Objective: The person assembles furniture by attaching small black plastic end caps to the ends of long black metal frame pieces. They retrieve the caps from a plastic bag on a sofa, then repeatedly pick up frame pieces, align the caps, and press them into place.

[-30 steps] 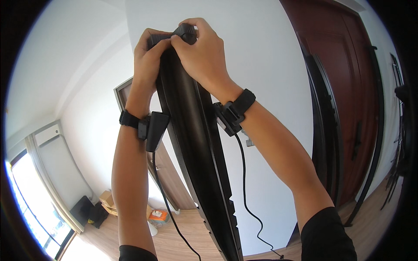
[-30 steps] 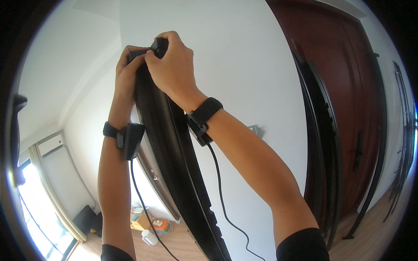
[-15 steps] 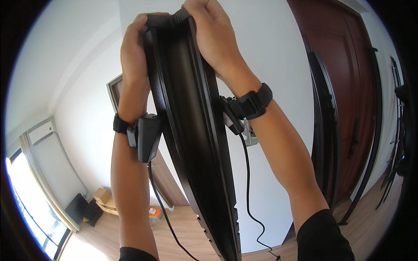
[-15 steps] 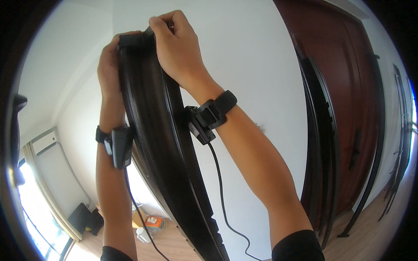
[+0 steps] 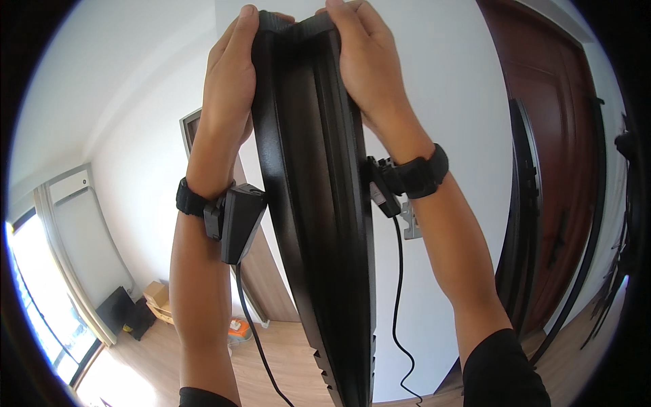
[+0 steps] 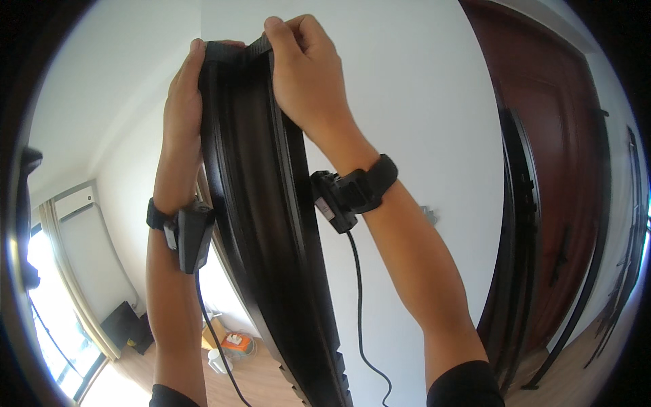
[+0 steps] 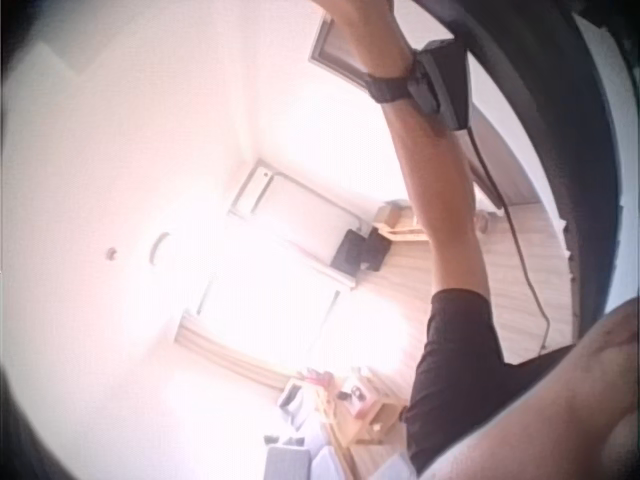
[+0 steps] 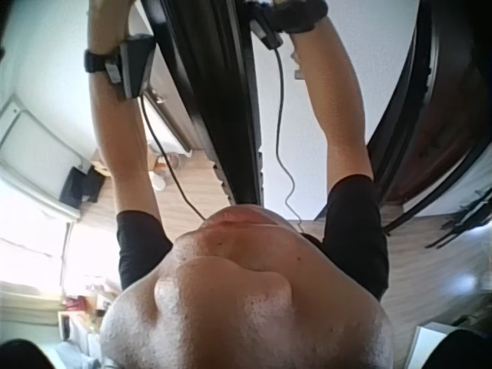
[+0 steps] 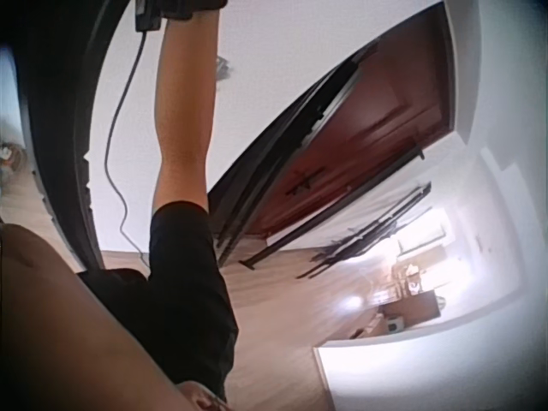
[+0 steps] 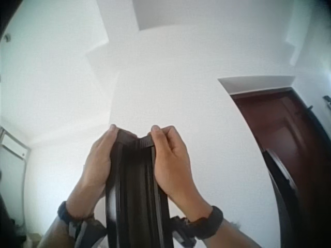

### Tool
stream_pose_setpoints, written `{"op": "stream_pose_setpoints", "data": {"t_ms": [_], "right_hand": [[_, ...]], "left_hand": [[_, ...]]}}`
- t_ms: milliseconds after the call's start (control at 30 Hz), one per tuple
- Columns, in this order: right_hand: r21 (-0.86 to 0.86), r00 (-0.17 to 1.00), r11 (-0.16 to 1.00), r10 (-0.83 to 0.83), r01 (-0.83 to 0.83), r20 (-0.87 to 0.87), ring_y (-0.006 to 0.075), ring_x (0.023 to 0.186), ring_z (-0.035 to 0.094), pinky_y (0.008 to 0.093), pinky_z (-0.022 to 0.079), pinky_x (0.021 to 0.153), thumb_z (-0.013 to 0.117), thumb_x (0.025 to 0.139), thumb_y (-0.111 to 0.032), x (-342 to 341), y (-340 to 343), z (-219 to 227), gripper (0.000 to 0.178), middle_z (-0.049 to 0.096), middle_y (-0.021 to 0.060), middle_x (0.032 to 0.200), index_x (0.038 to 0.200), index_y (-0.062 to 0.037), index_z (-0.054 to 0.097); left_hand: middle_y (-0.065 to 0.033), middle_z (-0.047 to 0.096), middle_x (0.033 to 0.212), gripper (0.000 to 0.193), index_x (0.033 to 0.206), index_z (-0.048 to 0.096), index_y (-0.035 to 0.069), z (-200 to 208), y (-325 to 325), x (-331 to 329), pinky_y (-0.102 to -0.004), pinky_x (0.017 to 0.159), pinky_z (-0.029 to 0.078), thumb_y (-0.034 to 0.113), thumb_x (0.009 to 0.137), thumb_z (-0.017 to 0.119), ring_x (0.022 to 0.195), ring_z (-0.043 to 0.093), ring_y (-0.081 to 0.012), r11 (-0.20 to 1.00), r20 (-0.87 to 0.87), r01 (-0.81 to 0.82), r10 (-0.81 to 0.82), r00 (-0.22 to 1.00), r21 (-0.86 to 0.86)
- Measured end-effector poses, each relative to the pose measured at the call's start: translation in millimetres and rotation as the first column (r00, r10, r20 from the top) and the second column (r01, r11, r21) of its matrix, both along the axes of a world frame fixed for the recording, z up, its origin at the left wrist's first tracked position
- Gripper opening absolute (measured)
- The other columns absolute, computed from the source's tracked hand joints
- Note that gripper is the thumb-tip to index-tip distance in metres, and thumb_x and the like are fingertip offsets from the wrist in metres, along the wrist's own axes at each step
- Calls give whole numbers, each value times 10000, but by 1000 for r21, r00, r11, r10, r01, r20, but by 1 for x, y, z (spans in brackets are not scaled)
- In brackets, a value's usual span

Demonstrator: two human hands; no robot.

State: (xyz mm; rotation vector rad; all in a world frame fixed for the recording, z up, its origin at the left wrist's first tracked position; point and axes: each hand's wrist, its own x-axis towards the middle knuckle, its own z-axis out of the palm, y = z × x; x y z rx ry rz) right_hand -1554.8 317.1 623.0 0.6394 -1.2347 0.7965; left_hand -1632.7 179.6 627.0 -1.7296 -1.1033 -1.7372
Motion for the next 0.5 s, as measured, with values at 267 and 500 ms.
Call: {"op": "stream_pose_setpoints", "data": {"t_ms": [267, 500], "right_hand": [[85, 999, 996, 10, -13, 37, 72, 755, 543, 264, 467, 742, 584, 1057, -384, 6, 8, 3, 342, 636, -16, 831, 1008, -56, 669], [-28, 986, 994, 109, -107, 122, 69, 769, 537, 265, 464, 743, 589, 1048, -338, 20, 5, -3, 304, 615, -18, 813, 971, -50, 651]], "left_hand": [[-86, 717, 1099, 506, 1251, 682, 68, 4, -6, -12, -274, 958, 508, 428, 1120, 351, 1025, 643, -139, 994, -216, 113, -111, 970, -5], [-35, 643, 984, 483, 1247, 650, 58, -5, 0, -10, -251, 901, 434, 434, 1093, 389, 976, 588, -120, 994, -217, 108, -105, 970, 1]]}}
